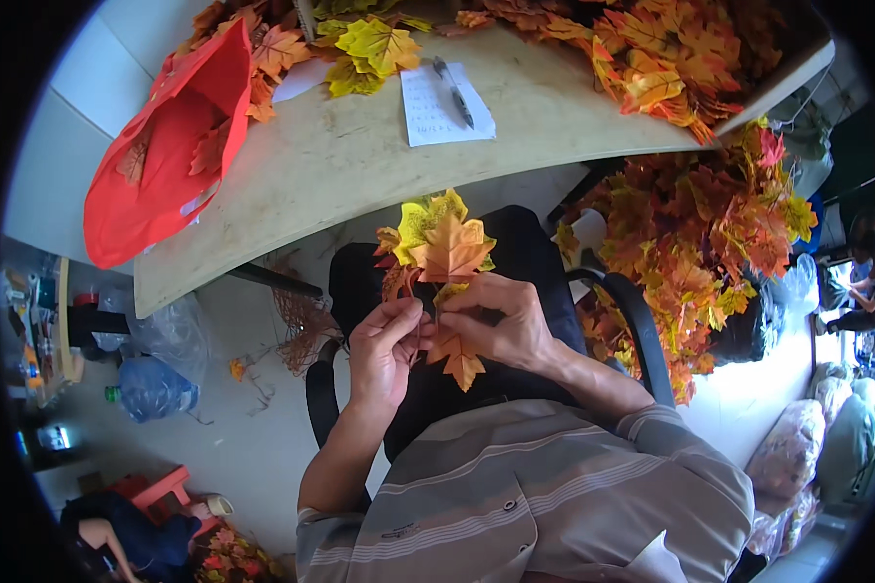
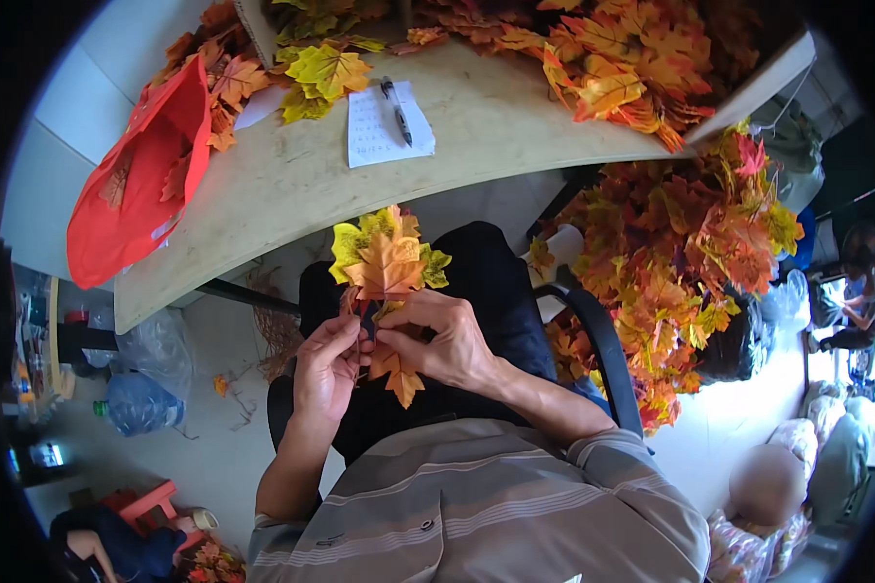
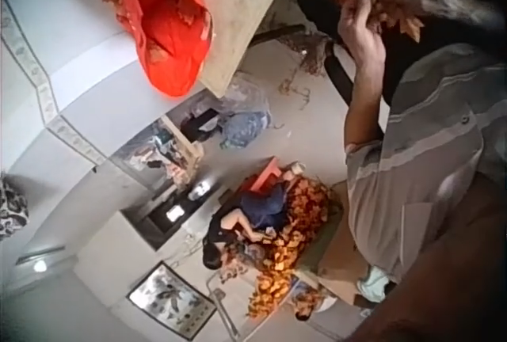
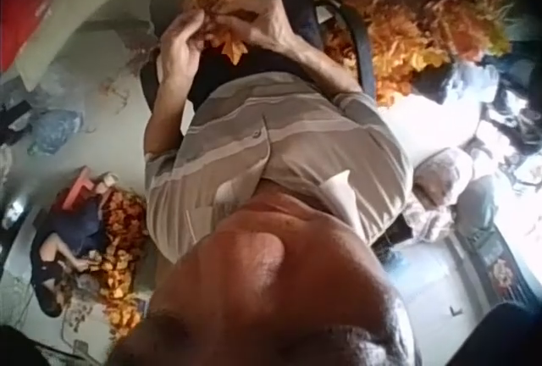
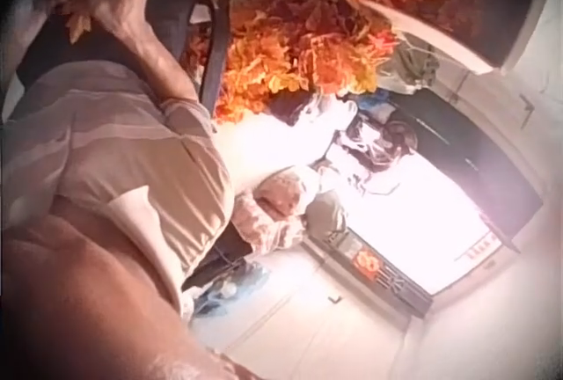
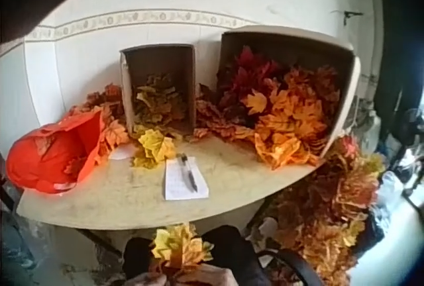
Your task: Assembling artificial maple leaves onto a branch structure.
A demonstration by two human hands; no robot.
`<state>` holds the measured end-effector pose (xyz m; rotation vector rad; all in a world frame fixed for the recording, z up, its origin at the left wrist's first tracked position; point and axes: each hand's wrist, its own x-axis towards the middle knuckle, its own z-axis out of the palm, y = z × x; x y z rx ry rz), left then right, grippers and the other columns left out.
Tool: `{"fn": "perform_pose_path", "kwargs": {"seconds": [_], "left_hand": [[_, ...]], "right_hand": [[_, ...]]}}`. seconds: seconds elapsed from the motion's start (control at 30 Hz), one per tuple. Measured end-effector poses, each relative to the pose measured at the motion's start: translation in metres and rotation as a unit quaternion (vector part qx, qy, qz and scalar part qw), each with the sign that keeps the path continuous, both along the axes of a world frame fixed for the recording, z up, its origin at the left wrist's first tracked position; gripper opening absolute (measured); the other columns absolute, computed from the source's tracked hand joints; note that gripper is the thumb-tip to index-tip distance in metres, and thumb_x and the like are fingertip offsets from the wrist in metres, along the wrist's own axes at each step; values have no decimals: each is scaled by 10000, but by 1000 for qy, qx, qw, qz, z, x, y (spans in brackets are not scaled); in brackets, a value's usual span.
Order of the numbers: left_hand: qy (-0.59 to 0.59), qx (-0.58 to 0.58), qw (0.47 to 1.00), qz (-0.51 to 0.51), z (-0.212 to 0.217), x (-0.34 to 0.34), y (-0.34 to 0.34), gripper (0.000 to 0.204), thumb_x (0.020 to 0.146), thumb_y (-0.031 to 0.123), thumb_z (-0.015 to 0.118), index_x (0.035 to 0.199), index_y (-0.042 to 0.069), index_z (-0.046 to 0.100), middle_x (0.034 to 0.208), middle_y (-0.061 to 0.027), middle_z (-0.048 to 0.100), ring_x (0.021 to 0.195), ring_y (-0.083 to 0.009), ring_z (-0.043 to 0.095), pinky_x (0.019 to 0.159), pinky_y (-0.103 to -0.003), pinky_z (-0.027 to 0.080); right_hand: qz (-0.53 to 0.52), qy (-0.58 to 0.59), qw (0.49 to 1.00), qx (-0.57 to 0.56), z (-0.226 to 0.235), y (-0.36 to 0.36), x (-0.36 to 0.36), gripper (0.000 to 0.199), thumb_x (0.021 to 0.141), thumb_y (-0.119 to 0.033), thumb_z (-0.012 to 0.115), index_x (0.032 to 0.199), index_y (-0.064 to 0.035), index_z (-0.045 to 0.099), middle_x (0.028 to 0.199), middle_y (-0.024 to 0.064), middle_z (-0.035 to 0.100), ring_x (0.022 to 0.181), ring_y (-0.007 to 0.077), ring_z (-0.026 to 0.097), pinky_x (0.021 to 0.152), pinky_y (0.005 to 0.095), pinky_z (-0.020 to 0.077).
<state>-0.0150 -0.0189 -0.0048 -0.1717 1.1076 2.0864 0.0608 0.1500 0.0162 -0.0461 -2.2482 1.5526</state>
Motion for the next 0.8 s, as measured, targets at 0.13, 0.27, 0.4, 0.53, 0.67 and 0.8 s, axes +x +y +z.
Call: {"fn": "perform_pose_path", "kwargs": {"seconds": [0.13,0.27,0.4,0.53,0.67,0.8], "left_hand": [[50,-3,999,14,5,6,2,125,877,55,637,993,5,638,856,-91,673,771,-161,661,689,-268,528],[74,-41,995,43,9,6,5,131,871,47,648,990,-6,638,878,-99,678,787,-156,660,727,-262,521],[113,-38,990,70,7,6,5,130,850,-1,660,976,-26,642,901,-102,685,814,-140,658,760,-240,512],[156,-53,982,95,6,7,6,150,818,-48,680,964,-35,649,902,-94,686,817,-120,654,782,-219,506],[180,-54,977,95,7,8,6,148,812,-50,689,955,-35,655,906,-92,686,803,-106,649,771,-208,506],[204,-59,973,95,9,10,7,141,815,-49,688,952,-38,659,907,-88,686,794,-97,644,758,-197,506]], "right_hand": [[17,-50,994,-100,-3,0,5,108,759,-37,732,846,9,688,760,73,646,621,105,611,556,238,480],[20,-68,986,-149,-11,-1,3,97,783,-46,724,852,11,686,754,62,652,630,87,609,564,229,481],[61,-119,966,-220,-9,-3,1,48,824,-6,688,844,32,668,823,63,671,755,106,660,644,221,517],[82,-147,932,-321,-13,-6,1,25,855,22,647,864,45,651,831,65,666,802,122,669,713,252,557],[82,-136,914,-374,-21,-6,1,27,873,47,609,882,57,633,848,86,661,815,144,668,771,293,578],[99,-122,925,-346,-22,-5,2,41,877,59,594,907,72,619,867,108,656,822,165,666,781,325,591]]}}
